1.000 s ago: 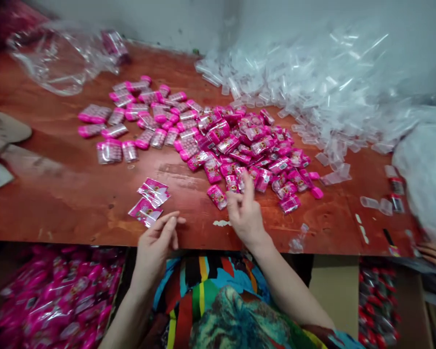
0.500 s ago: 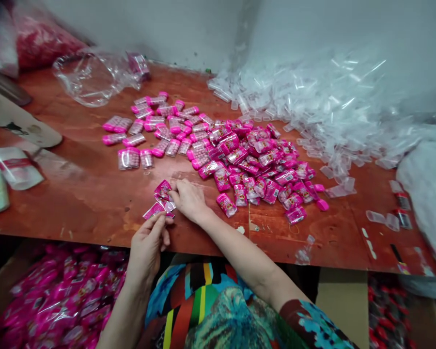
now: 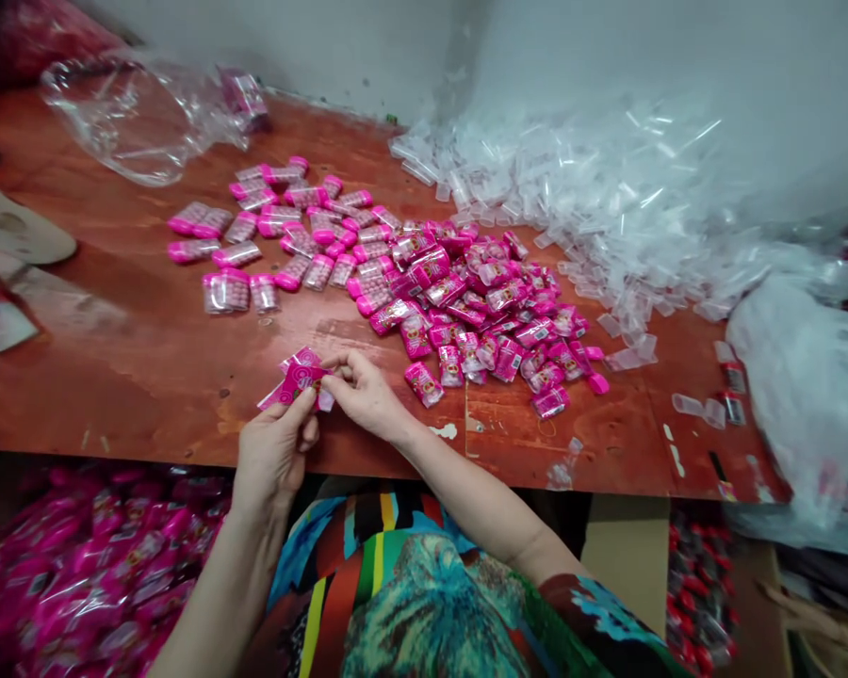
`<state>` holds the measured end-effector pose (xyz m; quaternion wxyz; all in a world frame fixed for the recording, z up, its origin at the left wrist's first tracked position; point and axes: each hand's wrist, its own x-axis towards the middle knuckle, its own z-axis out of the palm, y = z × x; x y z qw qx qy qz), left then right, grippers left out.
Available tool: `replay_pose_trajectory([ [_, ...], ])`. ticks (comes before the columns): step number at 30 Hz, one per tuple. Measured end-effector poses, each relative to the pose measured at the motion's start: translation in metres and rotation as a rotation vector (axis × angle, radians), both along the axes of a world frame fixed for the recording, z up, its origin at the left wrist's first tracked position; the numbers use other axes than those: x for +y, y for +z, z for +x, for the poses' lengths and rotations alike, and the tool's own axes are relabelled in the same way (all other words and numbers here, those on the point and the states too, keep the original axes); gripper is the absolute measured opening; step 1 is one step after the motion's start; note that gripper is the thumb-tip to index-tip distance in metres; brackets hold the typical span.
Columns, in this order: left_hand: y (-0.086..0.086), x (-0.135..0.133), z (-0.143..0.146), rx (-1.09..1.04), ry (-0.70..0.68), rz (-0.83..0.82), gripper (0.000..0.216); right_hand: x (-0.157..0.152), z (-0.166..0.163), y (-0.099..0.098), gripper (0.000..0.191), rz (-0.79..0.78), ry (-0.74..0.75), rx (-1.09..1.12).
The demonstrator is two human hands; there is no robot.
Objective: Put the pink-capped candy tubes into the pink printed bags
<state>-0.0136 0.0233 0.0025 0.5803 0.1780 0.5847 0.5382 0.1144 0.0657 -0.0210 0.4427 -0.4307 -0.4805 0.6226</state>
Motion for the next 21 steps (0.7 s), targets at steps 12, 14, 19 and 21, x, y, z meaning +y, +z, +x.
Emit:
replay_pose_trajectory([
  [12,0.011,-0.007,0.001,-0.056,-0.128,-0.039,0.051,-0.019,0.021,0.008,0.027,0.355,0.075,-0.592],
  [14,0.011,-0.007,0.0,-0.016,-0.061,-0.044,0.051,-0.005,0.023,0.016,0.029,0.352,0.142,-0.653],
  [19,0.008,-0.011,0.006,0.038,-0.1,-0.067,0.056,0.071,0.033,0.043,0.029,0.365,0.079,-0.992],
  [21,0.004,-0.014,0.009,0.034,-0.15,-0.074,0.059,0.106,0.04,0.053,0.031,0.356,0.071,-1.224],
])
